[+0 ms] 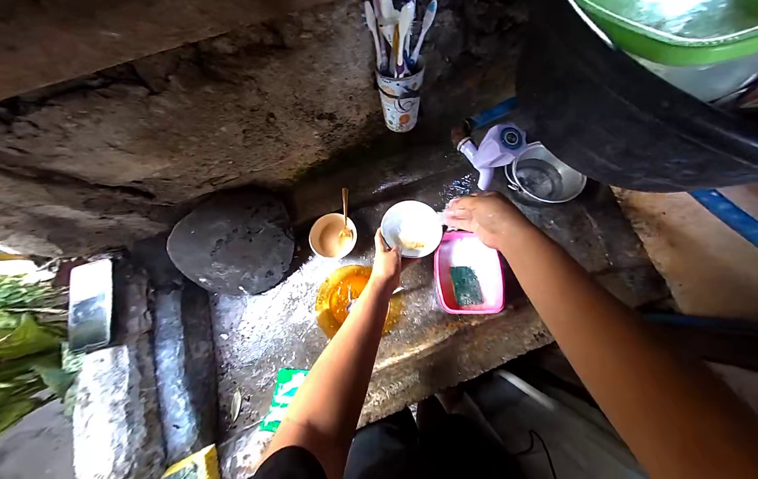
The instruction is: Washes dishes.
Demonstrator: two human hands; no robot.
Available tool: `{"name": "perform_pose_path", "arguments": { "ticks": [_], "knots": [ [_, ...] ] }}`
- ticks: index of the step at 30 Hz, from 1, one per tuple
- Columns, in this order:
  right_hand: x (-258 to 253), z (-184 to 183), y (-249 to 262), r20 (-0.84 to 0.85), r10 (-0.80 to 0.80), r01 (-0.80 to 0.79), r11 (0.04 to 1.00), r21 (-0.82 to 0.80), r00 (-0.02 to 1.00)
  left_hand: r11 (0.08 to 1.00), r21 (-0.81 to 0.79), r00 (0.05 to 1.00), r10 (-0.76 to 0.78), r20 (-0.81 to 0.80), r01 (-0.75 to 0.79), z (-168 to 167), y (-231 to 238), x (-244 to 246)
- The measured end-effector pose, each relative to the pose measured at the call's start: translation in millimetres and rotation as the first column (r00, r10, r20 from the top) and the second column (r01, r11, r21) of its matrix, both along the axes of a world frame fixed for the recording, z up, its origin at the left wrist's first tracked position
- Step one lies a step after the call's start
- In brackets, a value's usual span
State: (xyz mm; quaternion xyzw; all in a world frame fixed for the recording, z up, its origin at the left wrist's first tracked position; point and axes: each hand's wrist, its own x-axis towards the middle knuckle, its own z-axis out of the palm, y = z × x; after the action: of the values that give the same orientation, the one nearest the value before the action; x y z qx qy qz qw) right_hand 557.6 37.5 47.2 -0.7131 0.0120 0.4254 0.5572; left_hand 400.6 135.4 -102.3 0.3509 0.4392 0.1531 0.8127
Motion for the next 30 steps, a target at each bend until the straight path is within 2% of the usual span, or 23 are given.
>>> {"name": "perform_pose_path", "arguments": {
  "ticks": [5,10,15,19,25,28,30],
  "knots": [
    [-3,-18,-7,-0.017,0.057,-0.056,0.996,0.071,0.998,0.995,-0.037,0.996,0.091,0.006,-0.091,-6,-11,1],
    [-10,-40,-14,-0.046,0.058,-0.051,0.989,0.136,0.997,0.993,-0.007,0.992,0.121,0.033,-0.12,-5,-1,-37],
    [-30,-50,-25,-0.036,0.066,-0.064,0.996,0.059,0.997,0.988,0.072,0.987,0.143,-0.072,-0.138,16,4,-131],
    [-34,-89,-37,-0.044,0.092,-0.086,0.99,0.11,0.995,0.975,0.094,0.952,0.218,-0.214,-0.202,27,6,-236],
    [-39,-118,-49,-0.041,0.044,-0.038,0.991,0.13,0.998,0.922,0.253,0.842,0.374,-0.388,-0.293,56,6,-394],
    [-34,-131,-59,-0.041,0.003,0.003,0.988,0.153,0.999,0.901,0.328,0.751,0.422,-0.507,-0.284,74,12,-436],
    [-32,-135,-63,-0.041,-0.031,0.036,0.989,0.143,0.999,0.895,0.385,0.697,0.426,-0.577,-0.228,77,25,-441]
  ]
}}
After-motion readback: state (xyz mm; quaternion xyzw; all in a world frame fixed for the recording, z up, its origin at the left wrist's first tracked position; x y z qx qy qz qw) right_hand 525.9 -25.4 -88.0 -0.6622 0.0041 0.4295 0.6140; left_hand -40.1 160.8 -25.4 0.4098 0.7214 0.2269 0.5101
